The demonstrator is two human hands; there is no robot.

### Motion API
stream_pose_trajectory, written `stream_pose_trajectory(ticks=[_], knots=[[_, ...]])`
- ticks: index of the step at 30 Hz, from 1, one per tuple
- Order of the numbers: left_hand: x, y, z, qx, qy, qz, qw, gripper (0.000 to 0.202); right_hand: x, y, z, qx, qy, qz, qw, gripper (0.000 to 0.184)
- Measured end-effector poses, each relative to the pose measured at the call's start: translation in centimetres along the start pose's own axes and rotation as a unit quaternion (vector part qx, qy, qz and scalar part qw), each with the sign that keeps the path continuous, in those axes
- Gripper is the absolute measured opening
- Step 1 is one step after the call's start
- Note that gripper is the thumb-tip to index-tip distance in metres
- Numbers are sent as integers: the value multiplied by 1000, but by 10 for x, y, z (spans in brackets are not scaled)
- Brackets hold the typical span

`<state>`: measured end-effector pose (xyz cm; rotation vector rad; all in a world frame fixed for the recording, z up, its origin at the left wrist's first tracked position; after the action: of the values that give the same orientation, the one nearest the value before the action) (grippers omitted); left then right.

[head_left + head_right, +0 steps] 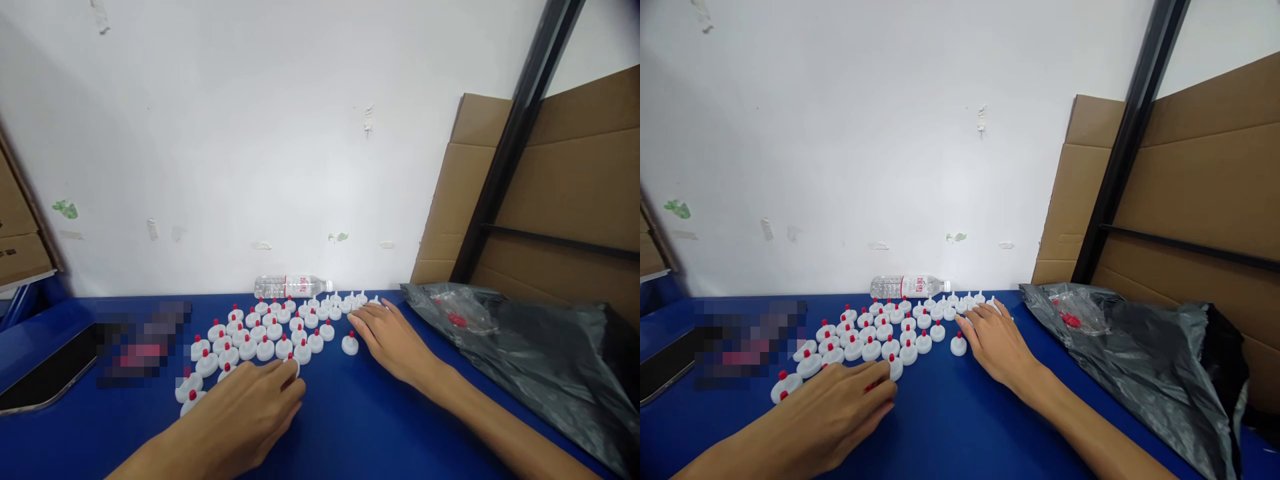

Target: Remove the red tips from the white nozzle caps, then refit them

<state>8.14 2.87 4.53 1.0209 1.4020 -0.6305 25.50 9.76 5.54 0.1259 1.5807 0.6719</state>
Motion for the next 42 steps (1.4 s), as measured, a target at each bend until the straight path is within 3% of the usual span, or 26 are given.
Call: stream_pose_trajectory(ticks=[8, 12, 17, 21, 25, 32, 39, 42], knots=[[-17, -4, 10, 49, -34, 100, 993, 13, 5, -2, -3, 7, -1, -17, 1000, 46], [-26, -9, 15, 79, -49, 145, 985, 14, -8, 1, 0, 20, -12, -3, 1000, 59], [-24, -9, 16, 80, -49, 130, 987, 16, -25, 3, -9, 19, -2, -16, 1000, 65], [-19, -8, 13, 75, -48, 111, 990, 16, -13, -3, -30, -36, 83, -84, 992, 59], [-15, -7, 12, 78, -51, 106, 990, 17, -4, -7, -42, -87, 97, -103, 986, 51], [-17, -7, 15, 73, -39, 99, 992, 16, -2, -6, -38, -82, 106, -83, 987, 52], [-23, -6, 16, 83, -22, 135, 987, 17, 0, -6, -38, -74, 110, -108, 985, 50], [-25, -5, 7, 53, -14, 164, 985, 18, -5, -6, -37, -65, 120, -102, 985, 37]])
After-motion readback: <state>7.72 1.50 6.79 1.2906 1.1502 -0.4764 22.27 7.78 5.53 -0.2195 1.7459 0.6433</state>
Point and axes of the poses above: each hand's wrist, its own y-axis towards the middle knuckle, its own x-axis out of the palm, z = x × y, the point moved 10 cm from there along y, towards the middle knuckle, and after that the axes turned 5 degrees about -y, right-handed, at the moved point
